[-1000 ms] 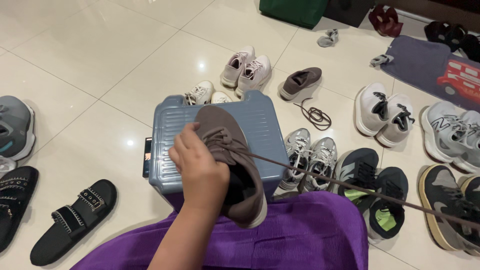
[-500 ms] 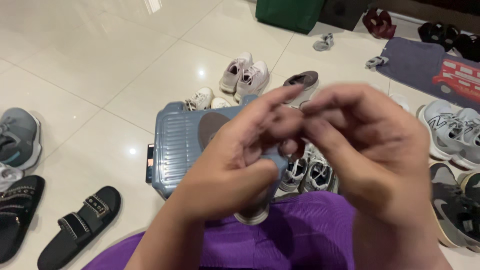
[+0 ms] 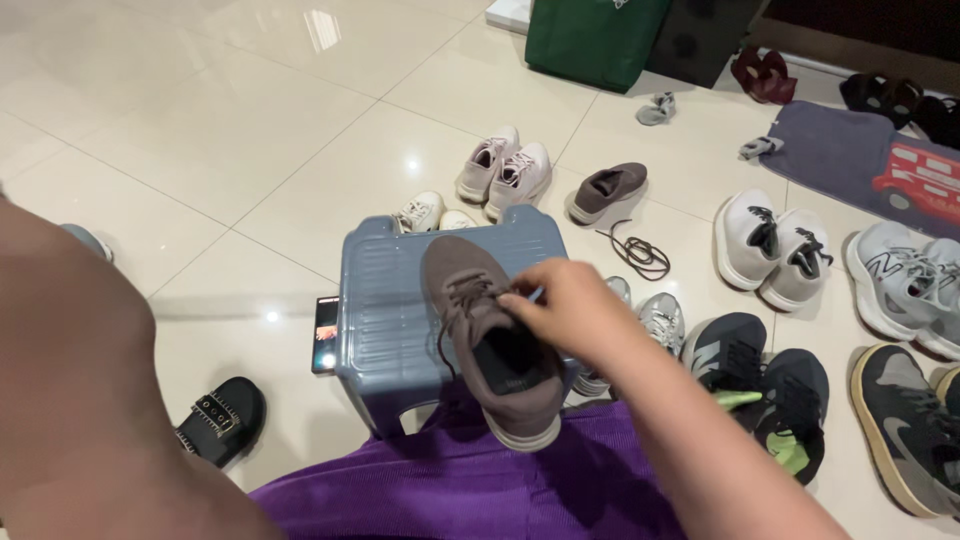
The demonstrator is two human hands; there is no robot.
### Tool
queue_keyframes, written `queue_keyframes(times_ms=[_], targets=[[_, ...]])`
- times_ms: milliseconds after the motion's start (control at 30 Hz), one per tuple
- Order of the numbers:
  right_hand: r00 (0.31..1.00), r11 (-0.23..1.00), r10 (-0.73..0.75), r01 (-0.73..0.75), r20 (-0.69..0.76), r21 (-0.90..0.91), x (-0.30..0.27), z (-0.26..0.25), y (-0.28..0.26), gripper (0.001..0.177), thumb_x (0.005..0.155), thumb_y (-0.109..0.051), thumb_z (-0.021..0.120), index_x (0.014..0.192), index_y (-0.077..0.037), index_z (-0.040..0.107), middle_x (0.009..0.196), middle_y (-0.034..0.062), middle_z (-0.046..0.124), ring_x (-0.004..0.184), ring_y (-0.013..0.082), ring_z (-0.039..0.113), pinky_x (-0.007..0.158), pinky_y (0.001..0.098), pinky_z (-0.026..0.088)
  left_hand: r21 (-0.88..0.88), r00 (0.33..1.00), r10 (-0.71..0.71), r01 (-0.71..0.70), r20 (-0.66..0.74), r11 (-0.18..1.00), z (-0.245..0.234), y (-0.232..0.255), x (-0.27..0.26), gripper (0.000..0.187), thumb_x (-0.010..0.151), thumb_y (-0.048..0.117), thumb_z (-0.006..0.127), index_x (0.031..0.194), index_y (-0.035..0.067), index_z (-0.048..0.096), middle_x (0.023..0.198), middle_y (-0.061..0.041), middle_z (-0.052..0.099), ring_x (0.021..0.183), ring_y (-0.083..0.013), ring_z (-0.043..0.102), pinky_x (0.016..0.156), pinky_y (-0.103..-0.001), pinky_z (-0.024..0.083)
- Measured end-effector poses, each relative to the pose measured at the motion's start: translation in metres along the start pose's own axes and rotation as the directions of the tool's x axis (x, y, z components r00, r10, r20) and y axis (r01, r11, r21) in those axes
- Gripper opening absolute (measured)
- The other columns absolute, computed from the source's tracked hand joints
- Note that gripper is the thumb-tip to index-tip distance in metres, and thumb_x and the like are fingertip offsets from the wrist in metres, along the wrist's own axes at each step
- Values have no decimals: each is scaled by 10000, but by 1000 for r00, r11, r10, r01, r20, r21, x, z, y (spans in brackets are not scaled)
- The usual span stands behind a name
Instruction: The person removes the laces from a brown sneaker, then threads and ties the laces back through the eyelets. The person repeats the process on the matching sneaker, finishing by tying both shoes.
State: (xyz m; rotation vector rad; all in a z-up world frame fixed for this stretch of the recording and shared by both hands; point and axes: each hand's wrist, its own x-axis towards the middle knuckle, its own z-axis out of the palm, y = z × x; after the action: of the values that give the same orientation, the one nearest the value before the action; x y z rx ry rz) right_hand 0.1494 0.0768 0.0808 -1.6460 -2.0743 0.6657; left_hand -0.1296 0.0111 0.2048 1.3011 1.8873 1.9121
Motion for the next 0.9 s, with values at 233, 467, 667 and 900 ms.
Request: queue_keyframes(times_ms=[233,467,667,900], targets=[[999,995,-16,20,42,-95,-1,17,-7,315,781,-241,760,1034,-54,786,916,199,763,847,334,749,778,401,582,491,956,-237,125,173,862,17,-20,-19,320,1082,215,481,1193,106,761,774,-209,725,675,-341,666,658,-463,504],[989,998,-20,29,147,-58,-5,8,-9,454,627,-219,828,1023,-11,753,918,199,762,841,312,774,770,383,601,68,813,-83,53,577,996,119,-82,-90,286,941,239,588,1088,51,747,903,-227,729,801,-359,731,736,-419,539],[999,996,-2,-1,-35,-86,-1,21,8,284,776,-183,746,1013,-29,775,891,217,749,813,355,750,761,402,587,-15,817,-38,57,576,998,120,-85,-117,244,950,200,561,875,25,714,789,-208,709,742,-402,703,646,-465,523],[990,941,141,-130,-14,314,15,49,51,249,903,-187,737,1044,10,794,812,153,755,666,225,677,621,341,509,109,825,-128,80,551,991,125,-107,-131,242,961,243,556,866,86,713,696,-127,749,653,-352,728,609,-454,558]])
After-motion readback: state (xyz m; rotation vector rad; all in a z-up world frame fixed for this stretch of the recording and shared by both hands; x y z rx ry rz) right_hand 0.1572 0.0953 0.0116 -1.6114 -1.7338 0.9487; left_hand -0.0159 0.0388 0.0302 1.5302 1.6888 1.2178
